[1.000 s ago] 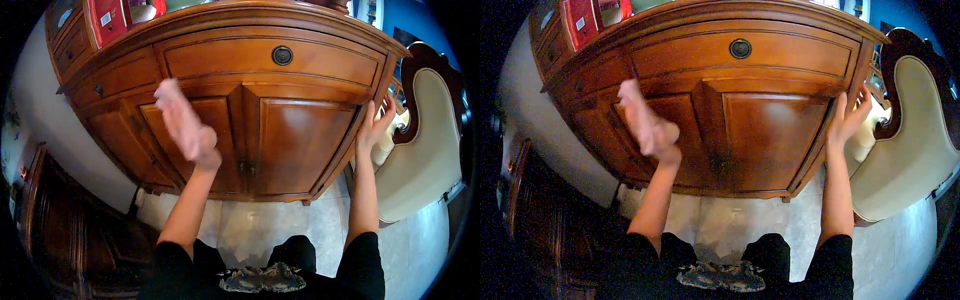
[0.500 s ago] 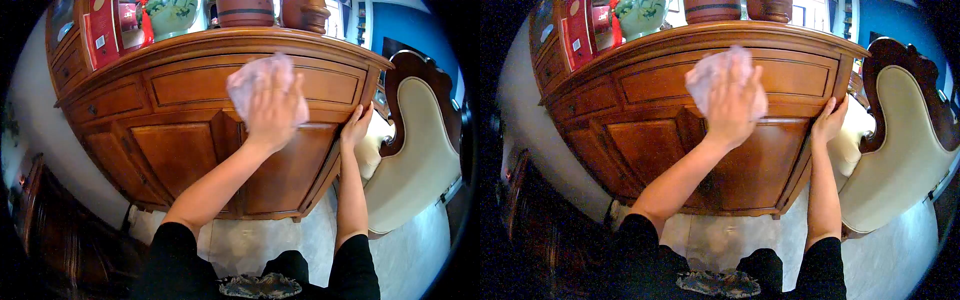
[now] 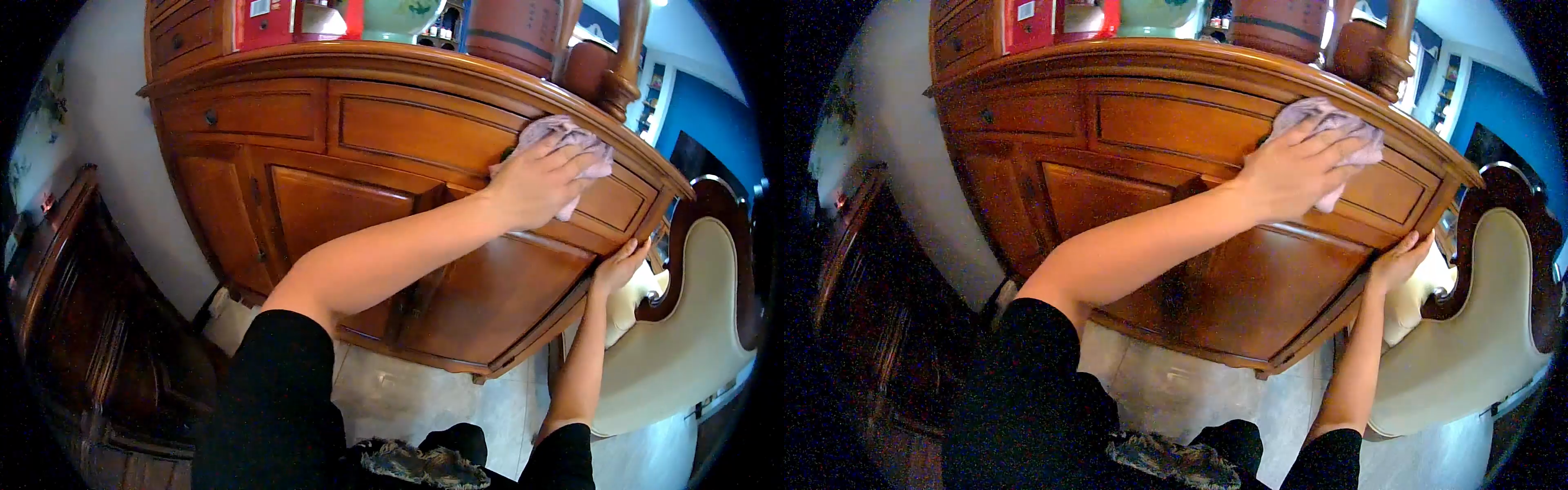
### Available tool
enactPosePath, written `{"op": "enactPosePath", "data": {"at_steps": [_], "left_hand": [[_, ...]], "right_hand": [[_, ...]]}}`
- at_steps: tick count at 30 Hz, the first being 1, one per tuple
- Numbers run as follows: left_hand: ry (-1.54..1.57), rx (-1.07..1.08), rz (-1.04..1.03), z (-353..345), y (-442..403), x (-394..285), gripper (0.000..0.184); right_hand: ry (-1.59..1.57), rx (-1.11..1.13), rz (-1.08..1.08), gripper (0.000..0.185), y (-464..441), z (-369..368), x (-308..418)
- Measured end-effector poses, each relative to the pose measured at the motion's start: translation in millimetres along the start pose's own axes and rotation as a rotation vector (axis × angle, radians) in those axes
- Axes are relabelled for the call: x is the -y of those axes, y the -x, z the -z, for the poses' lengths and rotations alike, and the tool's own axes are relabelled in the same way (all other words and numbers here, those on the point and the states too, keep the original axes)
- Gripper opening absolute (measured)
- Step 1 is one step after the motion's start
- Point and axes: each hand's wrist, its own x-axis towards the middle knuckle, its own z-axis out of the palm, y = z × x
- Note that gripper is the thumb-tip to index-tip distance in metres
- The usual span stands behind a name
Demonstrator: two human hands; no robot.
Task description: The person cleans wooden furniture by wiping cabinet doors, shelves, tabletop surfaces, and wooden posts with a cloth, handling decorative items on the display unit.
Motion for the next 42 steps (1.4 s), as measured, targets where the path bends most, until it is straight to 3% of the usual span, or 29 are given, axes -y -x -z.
{"op": "enactPosePath", "data": {"at_steps": [8,16,20,28,30,34,38,40,42], "left_hand": [[-0.057,0.155,0.017,89,83,97,0.043],[-0.153,0.167,0.101,167,158,172,0.049],[-0.193,0.268,0.121,196,178,198,0.060],[-0.117,0.316,0.162,260,217,267,0.060],[0.045,0.208,0.188,279,226,283,0.054],[0.003,0.116,0.357,308,267,316,0.035],[-0.077,-0.012,0.633,329,309,334,0.042],[0.005,-0.180,0.778,334,329,343,0.042],[-0.077,-0.229,0.820,344,362,367,0.044]], "right_hand": [[-0.016,0.019,0.029,0.056,-3,0,-3],[0.061,-0.018,0.046,0.056,-5,-5,-17],[0.072,0.002,0.028,0.055,-6,-4,-19],[0.066,0.046,-0.013,0.051,-11,-6,-32],[0.062,0.055,-0.003,0.051,-12,-7,-38],[0.133,0.024,0.055,0.051,-19,-9,-55],[0.188,0.030,0.059,0.052,-21,-8,-57],[0.187,0.055,0.050,0.053,-26,-6,-66],[0.165,0.070,0.034,0.054,-25,-4,-61]]}}
